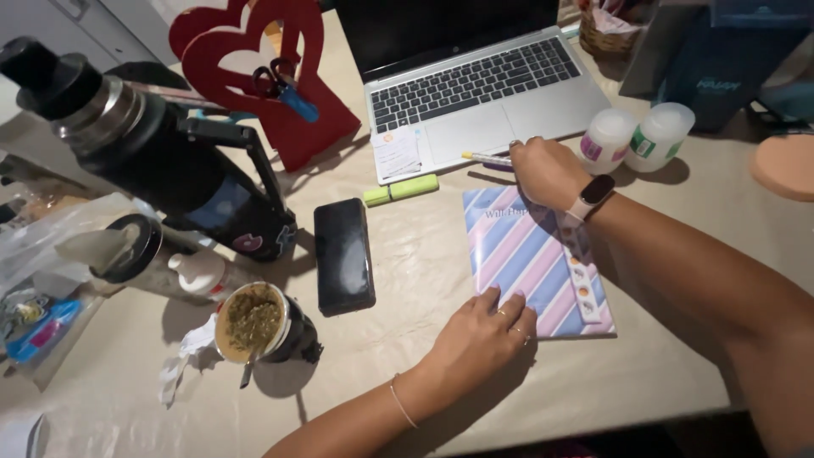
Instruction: The person writes in a notebook with a pen, then closes the notebook and places a small card inside it. They then pick up a blue box and two small bottles, open a white cabinet, and place the items inside before closing the cabinet.
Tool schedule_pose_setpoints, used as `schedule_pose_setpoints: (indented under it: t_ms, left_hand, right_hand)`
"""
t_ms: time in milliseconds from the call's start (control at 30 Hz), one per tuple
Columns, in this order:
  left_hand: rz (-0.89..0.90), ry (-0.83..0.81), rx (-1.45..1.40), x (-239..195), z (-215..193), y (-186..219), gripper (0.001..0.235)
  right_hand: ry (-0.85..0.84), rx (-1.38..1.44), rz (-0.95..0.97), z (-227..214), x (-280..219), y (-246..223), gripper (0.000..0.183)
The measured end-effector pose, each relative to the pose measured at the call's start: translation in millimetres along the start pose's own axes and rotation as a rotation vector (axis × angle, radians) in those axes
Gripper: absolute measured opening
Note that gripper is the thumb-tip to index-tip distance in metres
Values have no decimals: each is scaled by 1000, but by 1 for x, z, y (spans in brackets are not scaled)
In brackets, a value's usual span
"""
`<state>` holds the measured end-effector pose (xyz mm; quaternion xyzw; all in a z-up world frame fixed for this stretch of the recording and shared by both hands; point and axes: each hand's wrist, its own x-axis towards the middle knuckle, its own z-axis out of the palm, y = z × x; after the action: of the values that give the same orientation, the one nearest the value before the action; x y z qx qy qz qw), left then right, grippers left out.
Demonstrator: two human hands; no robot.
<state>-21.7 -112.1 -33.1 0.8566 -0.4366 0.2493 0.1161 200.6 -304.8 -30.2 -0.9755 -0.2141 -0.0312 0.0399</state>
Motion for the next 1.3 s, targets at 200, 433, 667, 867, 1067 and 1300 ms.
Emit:
schedule_pose_setpoints:
  t_ms: [200,433,667,867,1067,1300]
  left_hand:
    - [-56,-85,-31,6,-11,10,39]
    - [-40,-62,48,15,-7,19,44]
    - [-190,-202,-141,30,-23,-1,36]
    - [-598,-217,368,24,24,-129,20]
    - [-556,-50,702,-6,91,-222,31]
    - [-585,-287,572,12,64,-221,24]
  right_hand:
    - [35,-24,-38,15,3,13,24]
    - [248,-2,36,-33,-22,13,27]
    - [600,-65,120,-94,-39,144,47]
    - [285,288,80,-109,-49,97,12]
    - [13,768,74,-96,-57,-19,31]
    - [-69,1142,99,-61,-52,-48,22]
